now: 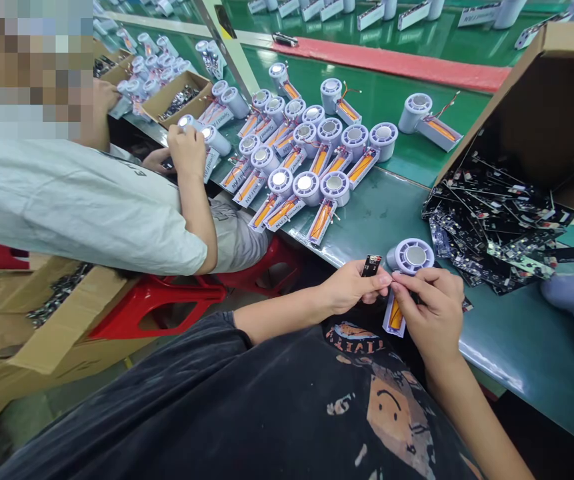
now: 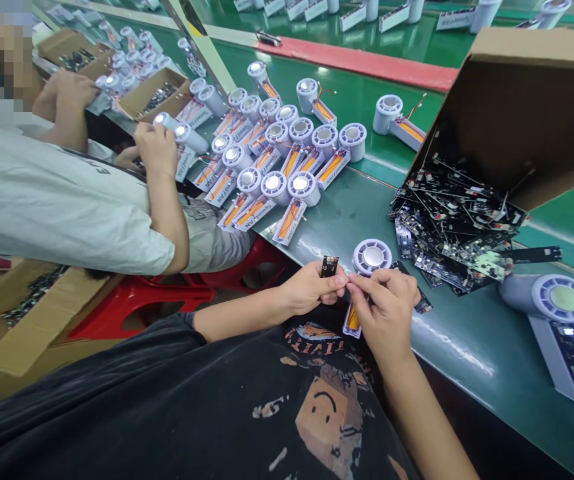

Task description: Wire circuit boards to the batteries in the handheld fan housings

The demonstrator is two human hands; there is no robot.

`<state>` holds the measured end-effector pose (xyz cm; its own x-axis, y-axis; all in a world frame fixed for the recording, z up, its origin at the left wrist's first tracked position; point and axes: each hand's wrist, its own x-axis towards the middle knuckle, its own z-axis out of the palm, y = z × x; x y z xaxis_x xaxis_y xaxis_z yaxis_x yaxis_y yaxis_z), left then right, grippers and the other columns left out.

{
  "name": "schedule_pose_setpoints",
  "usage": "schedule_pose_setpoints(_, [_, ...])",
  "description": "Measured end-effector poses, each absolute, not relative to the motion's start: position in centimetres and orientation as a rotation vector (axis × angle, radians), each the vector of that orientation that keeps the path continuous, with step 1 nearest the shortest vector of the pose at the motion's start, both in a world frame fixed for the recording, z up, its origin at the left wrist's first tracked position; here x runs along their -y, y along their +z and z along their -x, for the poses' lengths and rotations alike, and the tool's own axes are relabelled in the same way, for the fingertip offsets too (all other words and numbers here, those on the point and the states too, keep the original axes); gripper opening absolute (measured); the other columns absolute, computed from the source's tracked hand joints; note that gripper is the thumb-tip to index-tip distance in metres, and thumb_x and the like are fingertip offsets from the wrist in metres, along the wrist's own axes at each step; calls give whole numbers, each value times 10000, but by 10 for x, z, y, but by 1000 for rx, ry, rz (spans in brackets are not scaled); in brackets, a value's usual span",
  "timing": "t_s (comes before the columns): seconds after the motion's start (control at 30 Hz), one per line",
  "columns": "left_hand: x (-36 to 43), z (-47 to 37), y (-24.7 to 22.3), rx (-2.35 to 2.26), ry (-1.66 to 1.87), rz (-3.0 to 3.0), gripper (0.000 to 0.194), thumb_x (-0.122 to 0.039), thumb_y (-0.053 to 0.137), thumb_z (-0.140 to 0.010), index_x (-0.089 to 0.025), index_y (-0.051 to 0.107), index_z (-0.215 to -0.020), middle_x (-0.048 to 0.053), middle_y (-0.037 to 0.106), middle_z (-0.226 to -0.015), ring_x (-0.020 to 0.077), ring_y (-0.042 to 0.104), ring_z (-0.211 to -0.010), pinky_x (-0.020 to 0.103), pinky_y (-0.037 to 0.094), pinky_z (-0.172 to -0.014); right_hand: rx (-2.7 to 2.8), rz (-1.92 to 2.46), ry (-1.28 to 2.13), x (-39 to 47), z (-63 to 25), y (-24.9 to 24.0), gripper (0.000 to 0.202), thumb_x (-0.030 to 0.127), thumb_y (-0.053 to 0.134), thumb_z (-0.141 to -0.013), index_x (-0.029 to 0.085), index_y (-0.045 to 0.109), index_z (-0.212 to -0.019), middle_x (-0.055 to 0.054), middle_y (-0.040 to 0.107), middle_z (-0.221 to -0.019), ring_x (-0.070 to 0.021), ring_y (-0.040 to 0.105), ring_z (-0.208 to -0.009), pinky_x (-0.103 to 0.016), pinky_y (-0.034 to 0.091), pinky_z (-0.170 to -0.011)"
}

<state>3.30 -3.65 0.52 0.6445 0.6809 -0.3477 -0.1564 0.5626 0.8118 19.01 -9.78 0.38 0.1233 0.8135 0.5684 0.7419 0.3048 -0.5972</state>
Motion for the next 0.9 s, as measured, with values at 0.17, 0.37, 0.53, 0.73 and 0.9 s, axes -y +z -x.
schedule_pose_setpoints(0.17, [33, -26, 17, -797, 644, -1444, 373, -502, 712, -841, -146, 612, -786, 1, 603, -748, 111, 534, -714, 267, 447, -699, 1584, 1491, 115, 99, -189, 2, 116, 306, 679, -901, 264, 779, -859, -12, 611, -787, -168, 543, -787, -350, 375, -737])
schedule_pose_setpoints(0.37, [38, -9, 25, -778, 629, -1357, 328, -447, 565, -941, -211, 451, -1138, -59, 460, -781, 65, 429, -554, 210, 401, -527, 1549, 1486, 106, 97, -184, 4, 95, 274, 691, -871, 236, 727, -791, -9, 601, -771, -173, 525, -760, -351, 379, -725])
schedule_pose_setpoints(0.53, [46, -3, 16, -731, 422, -1177, 248, -387, 466, -972, -198, 450, -1131, -39, 510, -823, 67, 543, -515, 192, 463, -443, 1651, 1470, -22, 95, -180, 7, 137, 248, 684, -868, 227, 683, -733, -12, 585, -734, -180, 505, -752, -358, 367, -735])
schedule_pose_setpoints(0.73, [43, -7, 21, -823, 423, -1519, 249, -195, 403, -974, -151, 538, -1178, -40, 542, -750, 61, 549, -523, 176, 454, -482, 1768, 1496, -115, 94, -176, 10, 199, 267, 686, -874, 228, 663, -681, -30, 605, -727, -194, 496, -762, -376, 347, -749])
schedule_pose_setpoints(0.9, [42, -9, 26, -817, 428, -1804, 259, -153, 395, -985, -127, 564, -1181, -41, 570, -696, 79, 562, -537, 241, 504, -626, 1791, 1524, -193, 95, -174, 12, 219, 244, 681, -876, 219, 651, -661, -45, 601, -722, -199, 482, -756, -368, 351, -725])
